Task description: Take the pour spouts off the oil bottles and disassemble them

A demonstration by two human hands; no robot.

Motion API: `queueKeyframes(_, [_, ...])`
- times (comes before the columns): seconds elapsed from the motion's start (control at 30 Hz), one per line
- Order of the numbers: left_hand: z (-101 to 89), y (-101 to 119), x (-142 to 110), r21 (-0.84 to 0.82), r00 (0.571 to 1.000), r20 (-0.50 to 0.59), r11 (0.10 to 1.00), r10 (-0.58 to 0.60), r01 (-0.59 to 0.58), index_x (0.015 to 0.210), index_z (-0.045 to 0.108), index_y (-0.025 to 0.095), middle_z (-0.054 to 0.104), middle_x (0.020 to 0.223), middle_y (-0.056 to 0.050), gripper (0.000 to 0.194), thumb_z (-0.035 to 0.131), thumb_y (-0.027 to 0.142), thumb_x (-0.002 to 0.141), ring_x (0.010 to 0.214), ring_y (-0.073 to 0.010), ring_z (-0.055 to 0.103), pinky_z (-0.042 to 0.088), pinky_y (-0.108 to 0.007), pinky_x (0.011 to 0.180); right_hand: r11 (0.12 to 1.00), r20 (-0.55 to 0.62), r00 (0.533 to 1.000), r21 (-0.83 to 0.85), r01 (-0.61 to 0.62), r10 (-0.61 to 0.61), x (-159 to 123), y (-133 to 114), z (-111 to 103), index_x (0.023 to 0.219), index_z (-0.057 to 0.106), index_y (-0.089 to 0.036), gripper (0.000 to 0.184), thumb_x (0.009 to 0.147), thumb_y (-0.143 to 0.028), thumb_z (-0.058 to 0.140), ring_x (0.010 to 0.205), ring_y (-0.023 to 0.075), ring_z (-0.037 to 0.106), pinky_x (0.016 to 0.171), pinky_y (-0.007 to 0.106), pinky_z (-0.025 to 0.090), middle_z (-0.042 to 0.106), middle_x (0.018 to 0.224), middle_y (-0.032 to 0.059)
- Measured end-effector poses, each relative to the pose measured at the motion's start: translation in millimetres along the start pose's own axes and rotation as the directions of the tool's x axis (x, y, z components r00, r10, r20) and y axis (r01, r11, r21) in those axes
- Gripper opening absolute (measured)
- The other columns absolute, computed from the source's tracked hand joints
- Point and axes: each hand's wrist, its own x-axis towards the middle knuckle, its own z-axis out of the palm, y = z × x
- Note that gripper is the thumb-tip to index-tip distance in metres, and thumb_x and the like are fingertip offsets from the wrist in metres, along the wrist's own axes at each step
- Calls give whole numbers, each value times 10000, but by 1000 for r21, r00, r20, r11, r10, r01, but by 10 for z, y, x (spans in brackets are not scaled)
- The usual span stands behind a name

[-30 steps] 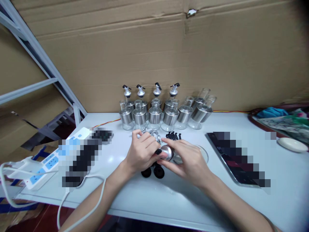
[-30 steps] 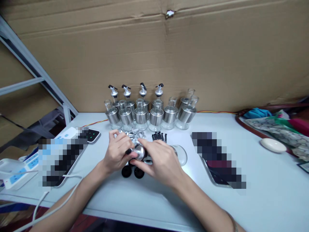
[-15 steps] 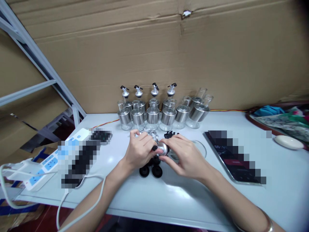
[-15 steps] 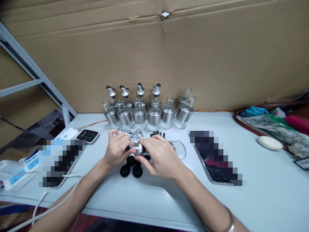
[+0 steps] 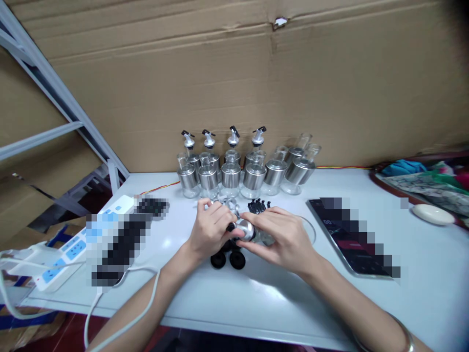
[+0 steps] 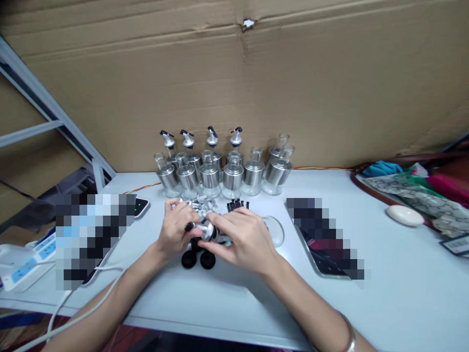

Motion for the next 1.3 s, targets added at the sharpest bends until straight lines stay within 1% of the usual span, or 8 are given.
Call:
queueKeyframes(0.3, [-17,-12,2,42,998,-27,998,57,-56,740,477,169,575,623,11,430,240,441,973,573,-123,465,281,-305,690,996,-60,998,-89,-5,-1,-4,48,16,1032,607,-153,407,795,-485,611,577,123,599,609,268,431,671,668,10])
queueKeyframes(0.43, [-25,-46,-6,19,999,-40,1000,17,-17,766,456,170,576,644,16,388,257,430,974,575,-113,467,284,-305,699,989,-176,980,-91,-114,97,-2,95,-2,1033,564,-167,460,748,-521,637,585,144,606,608,275,461,646,658,11])
queueKeyframes(0.53, [-25,-83,-24,-9,997,-55,999,-49,48,766,448,172,575,653,20,382,268,439,970,575,-107,473,282,-308,705,958,-328,906,-10,-287,268,-34,185,-50,1037,522,-197,370,765,-402,667,659,181,631,642,310,484,635,715,22])
queueKeyframes(0.67, [-22,-96,-33,-14,996,-46,997,-77,77,750,447,169,568,644,19,390,265,433,973,571,-107,478,287,-311,713,845,-401,744,266,-464,535,-118,421,-139,1079,442,-220,299,817,-279,573,681,204,620,620,355,494,596,743,30])
queueKeyframes(0.8, [-25,-72,-21,-21,998,-22,998,-62,62,740,452,166,575,636,20,389,274,417,976,560,-103,480,293,-307,720,810,-391,725,427,-403,567,-193,666,-177,1077,378,-238,302,807,-175,496,746,228,612,649,396,500,581,774,50])
queueKeyframes(1.0, [-28,-79,-18,-8,996,-17,996,-88,88,732,458,164,580,637,14,405,257,415,980,562,-106,486,294,-305,725,798,-448,677,159,-582,583,-186,766,-156,1083,377,-198,417,692,-128,503,909,246,577,766,435,484,542,1045,121])
queueKeyframes(1.13, [-26,-91,-22,11,996,-9,996,-91,91,733,457,166,575,636,14,404,251,410,981,570,-110,491,298,-304,733,769,-476,706,-93,-633,524,-185,788,-167,1110,449,-158,388,740,-235,538,929,264,516,764,435,468,489,1051,151])
queueKeyframes(1.3, [-20,-98,-28,20,995,-9,995,-99,99,737,453,170,567,630,18,397,253,414,979,573,-114,493,294,-305,739,765,-378,748,-139,-629,546,-204,813,-162,859,534,-188,113,800,-274,489,838,229,538,693,381,474,540,891,91])
